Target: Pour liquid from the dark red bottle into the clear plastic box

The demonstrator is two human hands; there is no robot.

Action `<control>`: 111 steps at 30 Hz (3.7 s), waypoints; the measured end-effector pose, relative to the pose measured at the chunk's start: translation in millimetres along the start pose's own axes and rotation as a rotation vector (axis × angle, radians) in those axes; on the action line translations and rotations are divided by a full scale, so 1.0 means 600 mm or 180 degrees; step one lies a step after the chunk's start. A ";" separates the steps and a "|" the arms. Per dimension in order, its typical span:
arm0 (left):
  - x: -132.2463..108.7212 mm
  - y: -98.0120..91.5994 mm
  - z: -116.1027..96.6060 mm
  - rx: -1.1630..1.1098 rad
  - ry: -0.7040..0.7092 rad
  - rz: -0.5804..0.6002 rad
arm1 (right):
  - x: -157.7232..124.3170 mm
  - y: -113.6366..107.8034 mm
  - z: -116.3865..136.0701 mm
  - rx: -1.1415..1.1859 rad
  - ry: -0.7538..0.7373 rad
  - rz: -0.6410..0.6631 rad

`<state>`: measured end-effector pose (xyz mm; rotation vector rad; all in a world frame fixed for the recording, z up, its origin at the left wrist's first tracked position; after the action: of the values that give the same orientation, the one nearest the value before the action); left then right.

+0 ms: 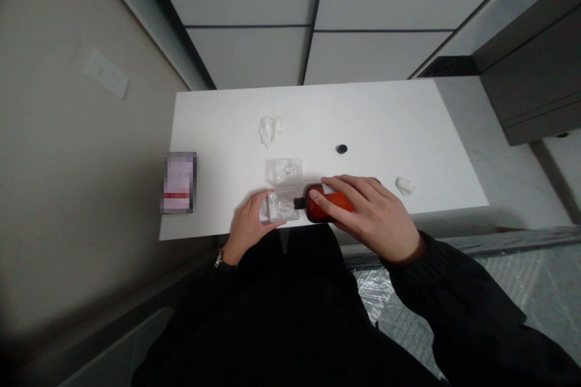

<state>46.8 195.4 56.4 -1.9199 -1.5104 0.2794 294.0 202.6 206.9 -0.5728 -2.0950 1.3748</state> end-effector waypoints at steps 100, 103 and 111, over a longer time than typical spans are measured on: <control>0.116 0.011 -0.058 -0.0333 -0.0095 0.0350 | -0.076 0.092 -0.046 0.0545 0.0864 -0.0437; 0.116 0.010 -0.059 -0.0348 -0.0091 0.0343 | -0.070 0.096 -0.048 0.0477 0.0773 -0.0326; 0.117 0.010 -0.062 -0.0347 -0.0143 0.0364 | -0.062 0.090 -0.051 0.0323 0.0602 -0.0039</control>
<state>93.2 245.7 97.2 -2.1031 -1.4742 0.2980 344.3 221.2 158.4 -0.6213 -1.8652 1.3559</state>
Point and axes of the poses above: each hand's wrist, its own x-axis towards the middle knuckle, its own y-axis out of the palm, z = x × y, the point moved 4 cm from there along x, towards the middle knuckle, and after that the axes turned 11 degrees about -x, right-handed, at the moved point
